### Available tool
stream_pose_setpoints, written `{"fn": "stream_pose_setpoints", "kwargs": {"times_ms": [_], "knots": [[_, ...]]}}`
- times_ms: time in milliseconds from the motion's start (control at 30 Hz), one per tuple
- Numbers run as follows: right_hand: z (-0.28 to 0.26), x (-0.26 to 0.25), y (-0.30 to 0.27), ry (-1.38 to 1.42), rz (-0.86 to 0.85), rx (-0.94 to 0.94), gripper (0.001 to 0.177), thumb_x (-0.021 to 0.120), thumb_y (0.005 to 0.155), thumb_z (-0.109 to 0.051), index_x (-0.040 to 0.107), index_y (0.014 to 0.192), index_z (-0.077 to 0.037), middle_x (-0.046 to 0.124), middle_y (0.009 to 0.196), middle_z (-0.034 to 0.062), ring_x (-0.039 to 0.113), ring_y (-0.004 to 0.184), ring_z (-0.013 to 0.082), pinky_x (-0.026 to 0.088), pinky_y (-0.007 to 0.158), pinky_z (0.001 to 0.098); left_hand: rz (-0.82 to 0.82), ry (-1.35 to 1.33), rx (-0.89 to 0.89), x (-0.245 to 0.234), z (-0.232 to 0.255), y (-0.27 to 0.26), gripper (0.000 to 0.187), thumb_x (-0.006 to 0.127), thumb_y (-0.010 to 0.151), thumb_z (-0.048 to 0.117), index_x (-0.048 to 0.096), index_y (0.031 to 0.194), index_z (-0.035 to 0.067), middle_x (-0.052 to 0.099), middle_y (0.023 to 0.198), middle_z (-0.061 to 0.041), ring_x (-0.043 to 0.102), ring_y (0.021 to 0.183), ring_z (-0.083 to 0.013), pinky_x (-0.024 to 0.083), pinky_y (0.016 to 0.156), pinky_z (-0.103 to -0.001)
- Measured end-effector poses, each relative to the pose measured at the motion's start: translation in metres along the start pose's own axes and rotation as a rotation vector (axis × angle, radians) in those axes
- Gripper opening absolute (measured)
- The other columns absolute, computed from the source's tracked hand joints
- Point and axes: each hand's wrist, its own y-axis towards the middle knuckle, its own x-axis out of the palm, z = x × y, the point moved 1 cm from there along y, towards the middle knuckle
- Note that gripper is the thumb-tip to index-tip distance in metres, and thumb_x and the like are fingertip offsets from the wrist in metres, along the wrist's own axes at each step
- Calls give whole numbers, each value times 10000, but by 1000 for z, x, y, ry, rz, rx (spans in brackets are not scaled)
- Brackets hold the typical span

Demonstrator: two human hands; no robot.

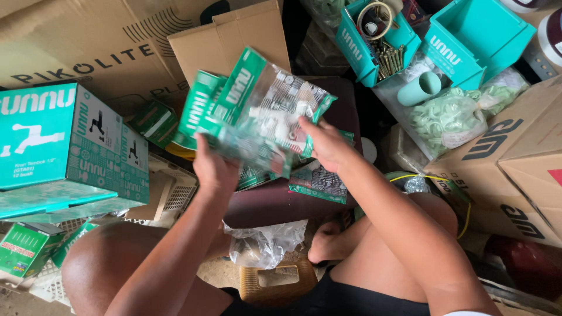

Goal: The person unboxes and sorts various plumbing fixtures and hardware components, removing them from plastic bags and placing them into boxes or containers.

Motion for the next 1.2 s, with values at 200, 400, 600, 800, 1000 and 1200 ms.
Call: {"fn": "stream_pose_setpoints", "kwargs": {"times_ms": [200, 400, 600, 800, 1000, 1200], "knots": [[-40, 44, -44, -162, 210, -357, 367, 684, 882, -289, 559, 1147, -67, 592, 1015, 84, 585, 983, 229, 491, 902, 402, -133, 40, -374, 2, -17, -57, 438, 566, 828, 489, 562, 1128, 170, 636, 1148, -39, 637, 1007, -308, 495, 908, -589], [-45, 12, -21, -709, 274, -473, 361, 672, 841, -366, 555, 1079, -122, 648, 955, 114, 633, 942, 315, 487, 728, 447, -275, 436, -464, -12, -21, -58, 624, 516, 914, 408, 365, 1360, -1, 482, 1348, -237, 461, 1223, -494, 389, 927, -695], [-50, 24, -23, -582, 291, -354, 361, 574, 889, -454, 638, 1047, -136, 670, 988, 93, 612, 1041, 274, 474, 835, 431, -705, 1677, -628, 4, 29, -77, 826, 411, 826, 721, 704, 854, -50, 693, 700, -235, 678, 510, -284, 560, 439, -333], [-20, 18, 4, -627, 230, -193, 359, 612, 781, -503, 695, 925, -185, 688, 926, 11, 634, 993, 238, 467, 855, 366, -1097, 2259, -18, 35, 69, -94, 406, 583, 797, 584, 702, 939, 223, 685, 739, -76, 691, 755, -266, 559, 664, -343], [-52, 49, -56, -985, 288, -686, 830, 722, 808, -187, 210, 1438, -16, 262, 1372, 310, 357, 1286, 528, 480, 931, 589, -886, 2151, 1000, 24, 53, -73, 804, 526, 807, 677, 341, 1449, 230, 235, 1526, -184, 198, 1406, -426, 186, 1113, -597], [-43, 72, -80, -1555, 76, -723, 582, 343, 973, -497, 295, 1498, -250, 303, 1518, 187, 220, 1415, 395, 148, 1113, 590, -813, 2357, 1174, -3, 28, -54, 851, 326, 844, 744, 255, 1504, 211, 273, 1512, -232, 238, 1397, -437, 43, 1110, -649]]}}
